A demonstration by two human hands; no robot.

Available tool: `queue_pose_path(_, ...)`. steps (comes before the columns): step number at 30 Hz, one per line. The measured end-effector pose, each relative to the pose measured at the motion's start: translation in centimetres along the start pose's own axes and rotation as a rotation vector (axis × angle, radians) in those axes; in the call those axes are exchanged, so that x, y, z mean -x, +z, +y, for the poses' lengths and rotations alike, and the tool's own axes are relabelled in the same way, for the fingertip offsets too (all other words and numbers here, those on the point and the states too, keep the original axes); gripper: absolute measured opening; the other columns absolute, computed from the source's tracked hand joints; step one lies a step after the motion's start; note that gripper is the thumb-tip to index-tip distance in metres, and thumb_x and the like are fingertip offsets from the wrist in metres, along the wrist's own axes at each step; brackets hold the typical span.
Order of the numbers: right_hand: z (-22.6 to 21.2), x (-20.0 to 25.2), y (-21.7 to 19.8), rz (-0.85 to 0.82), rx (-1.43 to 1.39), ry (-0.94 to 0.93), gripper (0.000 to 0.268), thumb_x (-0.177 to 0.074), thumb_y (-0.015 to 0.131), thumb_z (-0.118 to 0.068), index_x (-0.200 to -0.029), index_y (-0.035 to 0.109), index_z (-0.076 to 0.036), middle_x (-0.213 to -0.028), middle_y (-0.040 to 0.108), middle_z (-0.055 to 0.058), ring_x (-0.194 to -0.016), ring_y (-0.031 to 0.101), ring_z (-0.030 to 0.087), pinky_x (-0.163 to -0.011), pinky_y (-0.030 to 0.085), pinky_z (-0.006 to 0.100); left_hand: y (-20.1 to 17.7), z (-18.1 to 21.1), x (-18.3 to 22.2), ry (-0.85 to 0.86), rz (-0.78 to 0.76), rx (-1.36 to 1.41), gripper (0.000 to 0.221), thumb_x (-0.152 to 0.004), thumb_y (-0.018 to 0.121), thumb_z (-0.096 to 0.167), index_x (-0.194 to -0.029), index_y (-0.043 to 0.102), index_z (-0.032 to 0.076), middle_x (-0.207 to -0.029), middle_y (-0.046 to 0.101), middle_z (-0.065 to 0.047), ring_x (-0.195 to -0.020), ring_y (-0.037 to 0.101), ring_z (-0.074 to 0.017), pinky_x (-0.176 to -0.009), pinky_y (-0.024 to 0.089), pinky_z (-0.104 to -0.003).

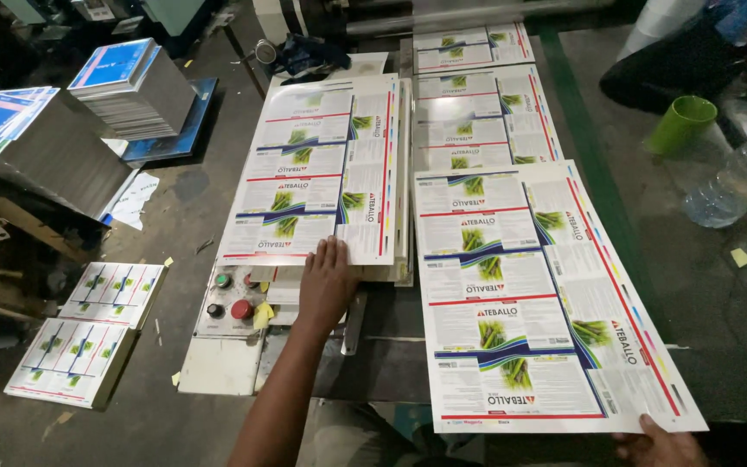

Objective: Arranging and stacking printed sheets from a printing machine.

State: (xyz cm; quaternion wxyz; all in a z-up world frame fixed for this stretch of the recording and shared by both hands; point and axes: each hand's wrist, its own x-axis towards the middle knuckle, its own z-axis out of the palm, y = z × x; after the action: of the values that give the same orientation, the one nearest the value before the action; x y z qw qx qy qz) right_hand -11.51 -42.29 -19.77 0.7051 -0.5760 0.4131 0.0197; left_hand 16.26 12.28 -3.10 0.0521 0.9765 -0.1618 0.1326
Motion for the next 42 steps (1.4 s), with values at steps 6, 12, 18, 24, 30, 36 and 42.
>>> queue_pose_path(6,1.3,-0.5,0.4,0.009,0.095,0.012,0.066,-0.104,0.043,-0.005,-0.166,0.026,-0.02,-0.129,0.062,0.029,-0.093,0.068,0.038,-0.071,0.059,0.057,-1.3,-1.7,-0.3,0.104,0.145,0.039,0.037,-0.093,0.062,0.019,-0.125,0.062,0.0,-0.136,0.064,-0.021,-0.129,0.06,-0.0357,-0.104,0.049,-0.045)
queue_pose_path(12,2.6,-2.1,0.0,-0.038,0.111,0.044,0.068,-0.103,0.041,-0.004,-0.166,0.022,-0.021,-0.131,0.062,0.03,-0.094,0.071,0.041,-0.073,0.062,0.058,-6.0,0.8,0.0,-0.05,0.17,0.211,0.012,-0.098,0.061,0.016,-0.097,0.07,0.008,-0.09,0.075,-0.013,-0.085,0.072,-0.035,-0.069,0.055,-0.049)
queue_pose_path(18,2.1,-4.8,1.7,-0.078,0.086,0.052,0.067,-0.104,0.039,-0.006,-0.167,0.023,-0.023,-0.131,0.062,0.029,-0.09,0.07,0.038,-0.068,0.061,0.054,-7.5,4.1,3.4,-0.089,0.178,0.187,0.008,-0.096,0.062,0.014,-0.094,0.069,0.01,-0.084,0.073,-0.011,-0.077,0.072,-0.0308,-0.064,0.055,-0.047)
queue_pose_path(24,1.8,-7.0,3.9,-0.182,0.058,-0.004,0.069,-0.101,0.039,-0.005,-0.166,0.024,-0.023,-0.128,0.064,0.026,-0.084,0.071,0.037,-0.061,0.059,0.053,-8.6,5.7,6.3,-0.072,0.289,0.361,0.009,-0.093,0.066,0.018,-0.092,0.069,0.009,-0.083,0.073,-0.012,-0.08,0.071,-0.0341,-0.065,0.055,-0.048)
queue_pose_path(30,-2.0,-0.8,7.5,-0.095,0.043,-0.083,0.058,-0.104,0.043,-0.007,-0.16,0.032,-0.012,-0.123,0.067,0.026,-0.083,0.071,0.035,-0.059,0.057,0.048,-9.3,6.1,7.5,-0.135,0.24,0.438,0.013,-0.098,0.065,0.021,-0.097,0.071,0.01,-0.087,0.074,-0.013,-0.082,0.071,-0.0361,-0.067,0.055,-0.05)
queue_pose_path(36,-8.3,0.6,13.2,-0.024,0.015,-0.222,0.033,-0.106,0.05,-0.011,-0.136,0.051,0.002,-0.109,0.071,0.023,-0.082,0.072,0.029,-0.06,0.057,0.04,-8.5,5.9,8.3,-0.167,0.246,0.442,0.017,-0.096,0.065,0.021,-0.105,0.074,0.009,-0.091,0.074,-0.016,-0.083,0.071,-0.0376,-0.068,0.057,-0.048)
queue_pose_path(42,-10.8,-3.5,15.7,-0.178,-0.107,-0.309,0.034,-0.107,0.053,-0.021,-0.136,0.053,-0.003,-0.109,0.07,0.017,-0.086,0.071,0.025,-0.065,0.055,0.038,-7.8,5.5,9.0,-0.193,0.21,0.415,0.017,-0.096,0.067,0.018,-0.108,0.074,0.009,-0.094,0.075,-0.016,-0.085,0.072,-0.0371,-0.07,0.057,-0.048)
